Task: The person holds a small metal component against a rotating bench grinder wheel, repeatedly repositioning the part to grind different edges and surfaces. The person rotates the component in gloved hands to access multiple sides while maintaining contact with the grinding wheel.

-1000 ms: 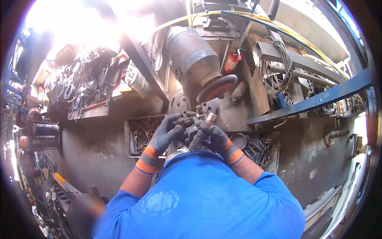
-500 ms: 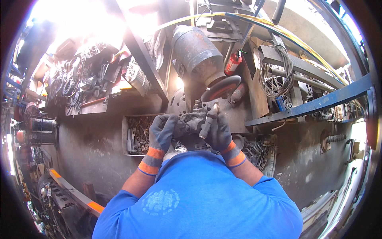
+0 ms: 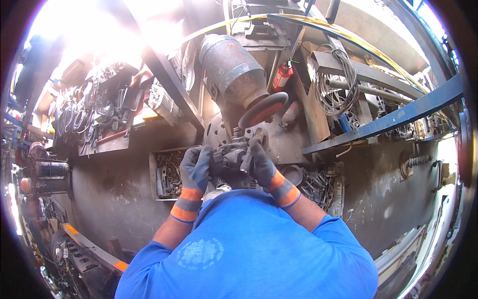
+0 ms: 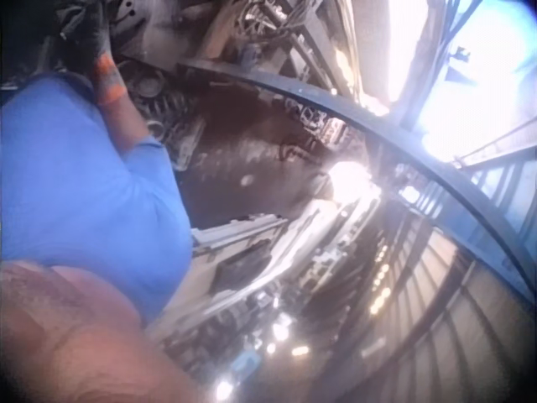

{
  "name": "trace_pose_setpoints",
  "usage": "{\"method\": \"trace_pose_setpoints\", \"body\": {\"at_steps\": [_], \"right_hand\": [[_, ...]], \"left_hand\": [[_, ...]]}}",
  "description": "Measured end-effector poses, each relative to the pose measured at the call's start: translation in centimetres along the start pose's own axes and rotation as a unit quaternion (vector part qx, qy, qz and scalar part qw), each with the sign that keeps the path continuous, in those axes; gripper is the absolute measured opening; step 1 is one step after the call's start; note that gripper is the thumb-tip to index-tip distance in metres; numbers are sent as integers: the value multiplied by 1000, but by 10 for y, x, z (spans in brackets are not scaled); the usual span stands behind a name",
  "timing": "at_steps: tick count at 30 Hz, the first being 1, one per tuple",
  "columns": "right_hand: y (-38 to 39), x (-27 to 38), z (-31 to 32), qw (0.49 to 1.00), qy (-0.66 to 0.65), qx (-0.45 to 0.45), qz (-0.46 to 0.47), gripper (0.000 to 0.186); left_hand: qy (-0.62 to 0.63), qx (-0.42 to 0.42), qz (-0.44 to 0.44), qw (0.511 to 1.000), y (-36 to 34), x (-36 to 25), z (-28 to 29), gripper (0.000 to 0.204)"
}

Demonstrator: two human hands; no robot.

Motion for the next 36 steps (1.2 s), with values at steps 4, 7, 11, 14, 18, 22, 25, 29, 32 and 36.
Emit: {"method": "trace_pose_setpoints", "body": {"at_steps": [4, 7, 11, 14, 18, 22, 25, 29, 32, 36], "right_hand": [[4, 2, -3, 998, 48, 47, 7, 65], [-4, 7, -11, 999, -15, 44, 17, 68], [-1, 4, -15, 997, -70, 4, -13, 76], [-3, -13, -2, 990, -136, 32, -16, 77], [-2, -23, 5, 972, -227, 35, -45, 80], [-8, -19, -2, 962, -268, -45, -14, 82], [-13, -19, -1, 960, -276, -46, 11, 84], [-11, -19, -3, 955, -297, -5, 5, 81], [-10, -24, 0, 957, -291, -7, 6, 82], [-6, -21, -4, 954, -299, -21, 18, 83]], "left_hand": [[-22, -16, -16, 1000, -1, 5, 7, 18], [-32, -3, -34, 999, -5, -9, 0, 19], [-57, -4, -34, 998, -1, -14, 0, 18], [-72, 10, -56, 996, 1, -24, -5, 19], [-145, -3, -102, 984, 7, -35, -9, 20], [-185, 15, -107, 977, 9, -43, -17, 16], [-219, 5, -117, 969, 15, -55, -26, 18], [-296, -21, -181, 938, 24, -69, -31, 19], [-328, -30, -206, 922, 22, -64, -31, 18], [-340, -21, -238, 909, 22, -63, -31, 16]]}}
Point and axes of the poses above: each hand's wrist, its own y-axis away from the middle knuckle, its own z-axis out of the back of the hand, x = y × z, the point moved 5 cm from there along -y, towards the middle knuckle, and after that the axes turned 13 degrees about z, right-handed, at the moved point
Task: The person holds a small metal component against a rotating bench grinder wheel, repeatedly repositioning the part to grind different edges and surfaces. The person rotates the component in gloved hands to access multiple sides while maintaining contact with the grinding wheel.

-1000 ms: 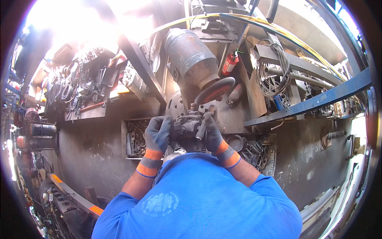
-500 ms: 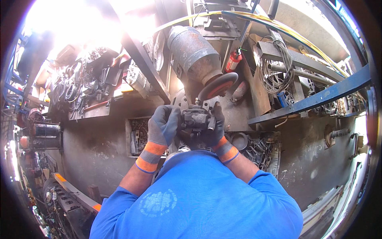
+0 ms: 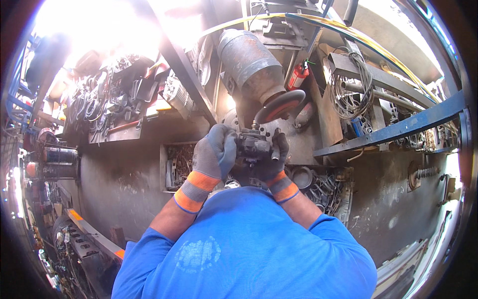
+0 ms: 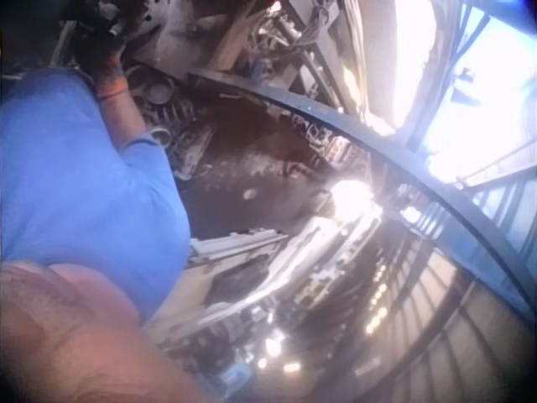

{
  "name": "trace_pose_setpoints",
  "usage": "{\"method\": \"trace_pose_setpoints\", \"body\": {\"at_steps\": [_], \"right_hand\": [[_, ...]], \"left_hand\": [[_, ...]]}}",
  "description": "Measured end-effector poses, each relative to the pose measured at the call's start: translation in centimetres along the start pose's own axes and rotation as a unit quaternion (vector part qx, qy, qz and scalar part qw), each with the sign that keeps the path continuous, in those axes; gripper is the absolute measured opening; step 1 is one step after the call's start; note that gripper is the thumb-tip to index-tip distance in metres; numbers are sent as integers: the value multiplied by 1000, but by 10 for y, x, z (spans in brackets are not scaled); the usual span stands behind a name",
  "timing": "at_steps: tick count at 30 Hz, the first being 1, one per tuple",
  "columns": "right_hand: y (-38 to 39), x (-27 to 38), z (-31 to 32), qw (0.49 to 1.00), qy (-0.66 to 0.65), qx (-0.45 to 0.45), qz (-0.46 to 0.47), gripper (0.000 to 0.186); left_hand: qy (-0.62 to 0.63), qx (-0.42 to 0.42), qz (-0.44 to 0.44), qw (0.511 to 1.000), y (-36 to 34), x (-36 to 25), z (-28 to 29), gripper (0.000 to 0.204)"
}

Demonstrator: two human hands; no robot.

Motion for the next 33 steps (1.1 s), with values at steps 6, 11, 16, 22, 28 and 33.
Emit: {"method": "trace_pose_setpoints", "body": {"at_steps": [6, 11, 16, 22, 28, 33], "right_hand": [[13, 4, 1, 999, 30, -16, -17, 78], [8, 5, 5, 996, 52, -17, -65, 58], [5, 7, 9, 996, 19, -15, -90, 50], [-1, 8, 39, 977, 208, 43, -25, 51], [4, 5, 23, 994, -30, 10, -105, 58], [1, 11, 13, 998, 35, 35, -46, 59]], "left_hand": [[56, 44, 70, 995, 16, 4, 8, 20], [93, 41, 37, 994, 6, 13, 5, 23], [27, 20, 2, 999, 5, -8, 6, 24], [-35, 7, -35, 999, 1, -20, 0, 22], [-50, -3, -83, 995, 5, -20, -1, 21], [-63, -11, -106, 992, -2, -26, 1, 21]]}}
Point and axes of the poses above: each hand's wrist, its own y-axis away from the middle knuckle, its own z-axis out of the back of the hand, x = y × z, the point moved 5 cm from there along -y, towards the middle knuckle, and after that the axes turned 13 degrees about z, right-handed, at the moved point
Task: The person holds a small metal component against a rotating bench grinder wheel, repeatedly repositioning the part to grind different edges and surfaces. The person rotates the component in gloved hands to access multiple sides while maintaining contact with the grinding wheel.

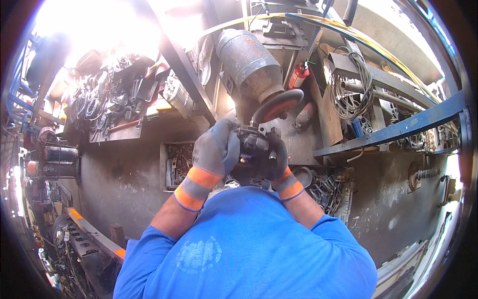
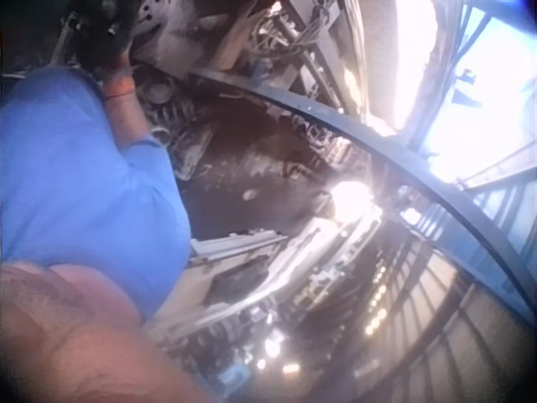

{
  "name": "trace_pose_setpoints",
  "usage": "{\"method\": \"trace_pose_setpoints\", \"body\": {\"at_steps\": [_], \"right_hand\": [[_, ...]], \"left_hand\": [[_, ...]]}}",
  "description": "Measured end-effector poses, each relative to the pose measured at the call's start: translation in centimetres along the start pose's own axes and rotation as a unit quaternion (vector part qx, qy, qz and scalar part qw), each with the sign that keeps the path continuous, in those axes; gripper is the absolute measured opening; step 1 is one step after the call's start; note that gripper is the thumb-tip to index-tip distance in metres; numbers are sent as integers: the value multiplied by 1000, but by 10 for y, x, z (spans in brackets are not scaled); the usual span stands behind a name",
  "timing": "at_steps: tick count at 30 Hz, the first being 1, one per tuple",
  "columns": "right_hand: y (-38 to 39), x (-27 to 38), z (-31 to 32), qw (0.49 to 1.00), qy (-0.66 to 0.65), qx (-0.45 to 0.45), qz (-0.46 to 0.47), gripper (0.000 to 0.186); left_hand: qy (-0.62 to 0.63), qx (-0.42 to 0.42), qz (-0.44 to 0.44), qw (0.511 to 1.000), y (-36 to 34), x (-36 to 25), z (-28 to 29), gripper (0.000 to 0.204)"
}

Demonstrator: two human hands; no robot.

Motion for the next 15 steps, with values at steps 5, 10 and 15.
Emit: {"method": "trace_pose_setpoints", "body": {"at_steps": [5, 10, 15], "right_hand": [[1, -4, -4, 999, -21, 18, -23, 59], [-9, 0, -3, 1000, -22, -18, 5, 57], [4, -7, -6, 999, -31, -26, -13, 55]], "left_hand": [[10, 0, 0, 1000, 2, 4, 7, 21], [28, 16, -1, 999, -9, 0, 6, 23], [56, 25, 36, 997, 7, 18, 4, 23]]}}
Point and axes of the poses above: each hand's wrist, its own y-axis away from the middle knuckle, its own z-axis out of the back of the hand, x = y × z, the point moved 5 cm from there along -y, towards the middle knuckle, and after that the axes turned 13 degrees about z, right-handed, at the moved point
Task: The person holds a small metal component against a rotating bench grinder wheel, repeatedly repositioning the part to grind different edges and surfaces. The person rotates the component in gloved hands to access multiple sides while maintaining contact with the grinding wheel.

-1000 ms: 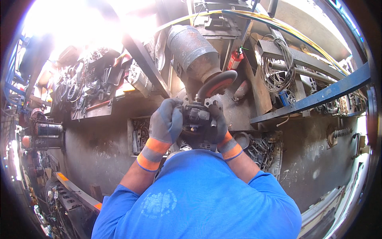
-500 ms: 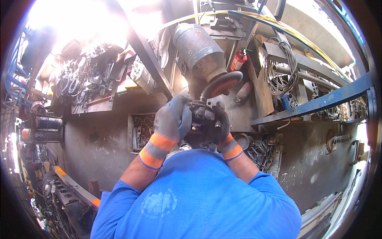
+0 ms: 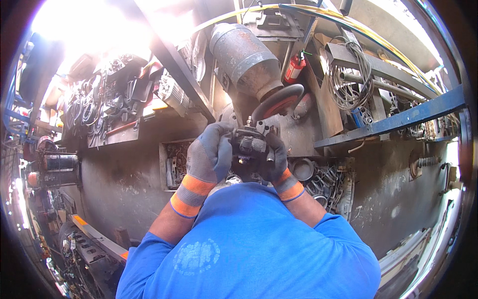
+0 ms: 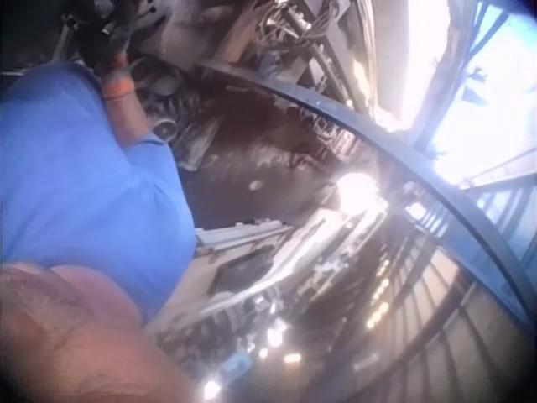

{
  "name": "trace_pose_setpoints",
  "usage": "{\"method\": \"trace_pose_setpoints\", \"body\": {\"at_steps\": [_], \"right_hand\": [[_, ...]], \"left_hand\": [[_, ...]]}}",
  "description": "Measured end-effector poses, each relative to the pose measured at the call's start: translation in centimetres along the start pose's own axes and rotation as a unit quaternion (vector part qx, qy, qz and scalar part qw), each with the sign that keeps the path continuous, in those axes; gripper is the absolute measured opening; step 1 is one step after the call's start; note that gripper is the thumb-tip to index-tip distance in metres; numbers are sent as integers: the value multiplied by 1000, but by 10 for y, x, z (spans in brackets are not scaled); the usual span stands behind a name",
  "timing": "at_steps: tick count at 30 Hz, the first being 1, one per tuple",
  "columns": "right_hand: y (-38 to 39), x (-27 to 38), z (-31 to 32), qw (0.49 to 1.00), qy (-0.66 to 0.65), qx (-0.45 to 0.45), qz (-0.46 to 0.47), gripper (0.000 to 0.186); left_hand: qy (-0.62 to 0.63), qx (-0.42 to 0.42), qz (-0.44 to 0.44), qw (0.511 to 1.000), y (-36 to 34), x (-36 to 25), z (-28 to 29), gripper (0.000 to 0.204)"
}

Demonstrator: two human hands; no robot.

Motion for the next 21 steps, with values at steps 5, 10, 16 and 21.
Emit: {"method": "trace_pose_setpoints", "body": {"at_steps": [5, 10, 16, 21], "right_hand": [[-17, 4, 12, 999, -9, -19, 38, 53], [-16, 8, 30, 997, 0, -14, 73, 52], [-6, 1, 10, 998, -55, 9, 16, 53], [-13, -2, -2, 1000, -17, 20, 3, 56]], "left_hand": [[19, 10, -14, 1000, -20, -10, -5, 21], [-7, 4, -13, 1000, -21, -6, -13, 20], [-3, 11, -36, 999, -10, -10, -7, 23], [31, -27, -56, 998, -7, -12, 2, 18]]}}
Point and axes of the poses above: each hand's wrist, its own y-axis away from the middle knuckle, its own z-axis out of the back of the hand, x = y × z, the point moved 5 cm from there along -y, towards the middle knuckle, and after that the axes turned 13 degrees about z, right-handed, at the moved point
